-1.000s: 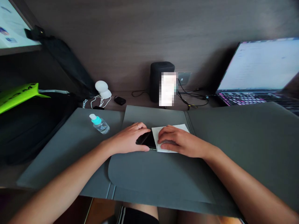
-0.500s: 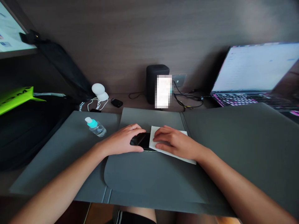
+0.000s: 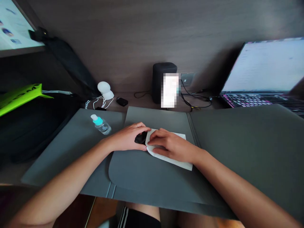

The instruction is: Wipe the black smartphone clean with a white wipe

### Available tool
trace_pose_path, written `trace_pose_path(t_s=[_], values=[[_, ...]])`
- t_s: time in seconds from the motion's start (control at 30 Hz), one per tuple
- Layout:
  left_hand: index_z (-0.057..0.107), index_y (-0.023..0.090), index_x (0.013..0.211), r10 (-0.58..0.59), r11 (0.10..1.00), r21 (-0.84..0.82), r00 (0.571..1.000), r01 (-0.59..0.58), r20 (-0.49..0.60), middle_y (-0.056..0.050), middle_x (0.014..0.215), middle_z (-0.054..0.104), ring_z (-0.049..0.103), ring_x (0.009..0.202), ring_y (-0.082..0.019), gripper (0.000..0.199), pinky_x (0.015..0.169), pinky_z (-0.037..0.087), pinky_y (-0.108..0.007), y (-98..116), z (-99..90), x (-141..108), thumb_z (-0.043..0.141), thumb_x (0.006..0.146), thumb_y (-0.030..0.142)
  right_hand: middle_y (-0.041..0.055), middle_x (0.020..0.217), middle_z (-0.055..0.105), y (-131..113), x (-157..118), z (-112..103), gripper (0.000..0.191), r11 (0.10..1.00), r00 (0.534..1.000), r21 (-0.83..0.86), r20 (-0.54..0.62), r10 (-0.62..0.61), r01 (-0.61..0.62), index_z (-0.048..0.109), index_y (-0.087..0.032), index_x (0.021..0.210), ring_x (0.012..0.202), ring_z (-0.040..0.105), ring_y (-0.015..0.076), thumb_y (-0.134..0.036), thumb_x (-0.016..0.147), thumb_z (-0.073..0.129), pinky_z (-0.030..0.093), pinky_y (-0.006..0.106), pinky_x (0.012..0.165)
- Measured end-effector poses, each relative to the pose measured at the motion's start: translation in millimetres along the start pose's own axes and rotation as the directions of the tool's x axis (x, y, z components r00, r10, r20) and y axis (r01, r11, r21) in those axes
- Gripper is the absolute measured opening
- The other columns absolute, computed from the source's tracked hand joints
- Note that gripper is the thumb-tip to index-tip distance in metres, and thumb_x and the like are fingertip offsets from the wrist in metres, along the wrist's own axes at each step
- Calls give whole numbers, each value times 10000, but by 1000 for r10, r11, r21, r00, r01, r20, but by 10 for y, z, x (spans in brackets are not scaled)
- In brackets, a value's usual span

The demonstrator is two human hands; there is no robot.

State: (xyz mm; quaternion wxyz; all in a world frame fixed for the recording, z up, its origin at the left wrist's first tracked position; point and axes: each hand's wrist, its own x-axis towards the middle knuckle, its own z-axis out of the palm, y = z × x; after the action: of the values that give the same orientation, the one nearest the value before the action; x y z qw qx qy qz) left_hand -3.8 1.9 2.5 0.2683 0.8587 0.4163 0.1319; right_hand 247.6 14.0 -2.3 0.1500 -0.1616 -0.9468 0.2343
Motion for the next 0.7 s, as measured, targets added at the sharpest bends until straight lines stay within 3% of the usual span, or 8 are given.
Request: trace_pose_path(t_s=[0.17,0.3,0.5,0.7], values=[[484,305,1388,-21,1000,1,999,21,25,-53,1267,553,546,1170,-273,668,984,440,-380,5,-4,-8,752,785,403,112,1161,596,17,-39,1,257,998,997,14,-46,59,-58,646,-179,1191,1094,550,226,-194,964,527,447,416,997],[421,318,1440,-39,999,-11,999,40,32,-63,1307,523,540,1179,-280,739,999,425,-385,-15,10,-7,752,784,403,130,1188,579,-40,11,38,251,1000,1000,-30,-22,-8,7,634,-150,1178,1152,513,244,-244,962,547,430,422,1026],[423,317,1443,-11,1000,0,1000,11,27,-52,1230,548,549,1160,-285,757,992,434,-385,-31,26,9,759,769,392,115,1042,612,-95,60,41,237,998,1000,-64,-10,11,-12,648,-143,1083,995,562,226,-305,993,501,471,406,930],[418,306,1444,-19,1000,6,999,19,26,-55,1265,527,533,1190,-269,726,1021,415,-373,-17,22,-2,738,796,376,131,1148,600,-91,50,20,318,995,999,-92,16,-36,37,642,-135,1136,1111,533,243,-388,976,535,433,405,1006]])
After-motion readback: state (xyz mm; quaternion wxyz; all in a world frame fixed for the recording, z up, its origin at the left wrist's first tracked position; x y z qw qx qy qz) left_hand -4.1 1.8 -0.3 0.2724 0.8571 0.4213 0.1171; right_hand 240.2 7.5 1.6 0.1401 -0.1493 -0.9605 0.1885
